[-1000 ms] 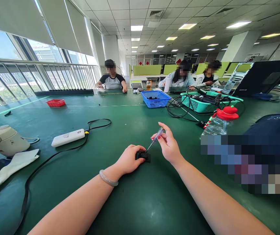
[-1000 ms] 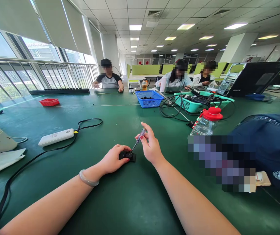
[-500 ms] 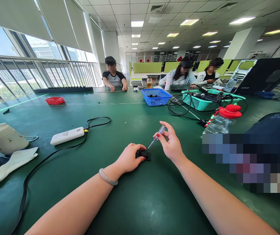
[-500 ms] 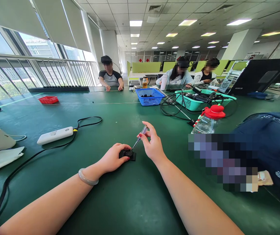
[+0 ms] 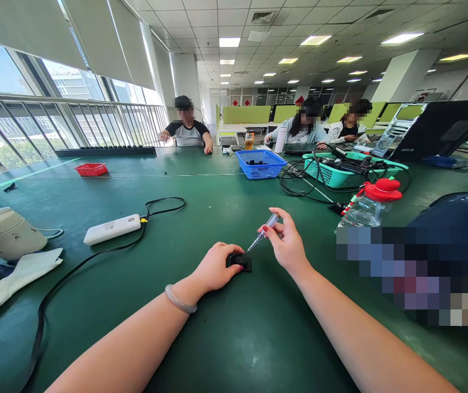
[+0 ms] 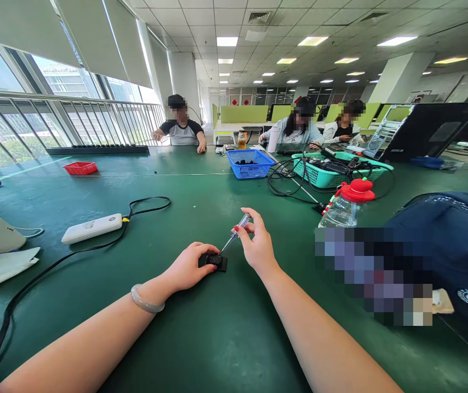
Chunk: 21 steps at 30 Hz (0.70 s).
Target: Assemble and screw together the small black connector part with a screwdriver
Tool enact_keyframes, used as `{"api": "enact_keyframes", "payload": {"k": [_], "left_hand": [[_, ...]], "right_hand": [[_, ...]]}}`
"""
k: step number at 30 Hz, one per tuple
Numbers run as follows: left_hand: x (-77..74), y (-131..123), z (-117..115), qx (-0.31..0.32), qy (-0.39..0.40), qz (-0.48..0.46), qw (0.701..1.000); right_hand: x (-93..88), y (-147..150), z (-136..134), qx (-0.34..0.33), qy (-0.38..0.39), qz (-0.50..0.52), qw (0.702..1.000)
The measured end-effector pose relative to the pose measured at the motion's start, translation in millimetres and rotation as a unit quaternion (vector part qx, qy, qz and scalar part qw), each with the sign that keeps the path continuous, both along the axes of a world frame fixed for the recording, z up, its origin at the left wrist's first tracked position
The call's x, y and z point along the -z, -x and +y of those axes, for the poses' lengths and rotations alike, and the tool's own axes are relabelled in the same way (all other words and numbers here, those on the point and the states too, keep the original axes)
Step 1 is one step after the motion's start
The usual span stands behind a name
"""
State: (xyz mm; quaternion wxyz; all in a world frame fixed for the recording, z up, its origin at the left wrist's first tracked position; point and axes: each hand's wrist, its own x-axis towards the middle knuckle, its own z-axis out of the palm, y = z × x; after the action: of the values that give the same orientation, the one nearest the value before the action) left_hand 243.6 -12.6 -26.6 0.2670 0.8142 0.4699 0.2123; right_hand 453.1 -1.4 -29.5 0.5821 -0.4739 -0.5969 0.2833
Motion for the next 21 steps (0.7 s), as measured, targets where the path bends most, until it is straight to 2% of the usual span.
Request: {"api": "enact_keyframes", "payload": {"k": [9,21], "left_hand": [[1.5,1.2,1.1,0.001,-0.001,-0.009,1.0],[0.6,1.1,0.8,-0.01,0.005,0.0,1.0]], "right_hand": [[4.5,-0.9,2.9,-0.006,0.008,0.019,1.0],[0.9,1.3,1.0,0.015,0.009,0.033,0.999]]}}
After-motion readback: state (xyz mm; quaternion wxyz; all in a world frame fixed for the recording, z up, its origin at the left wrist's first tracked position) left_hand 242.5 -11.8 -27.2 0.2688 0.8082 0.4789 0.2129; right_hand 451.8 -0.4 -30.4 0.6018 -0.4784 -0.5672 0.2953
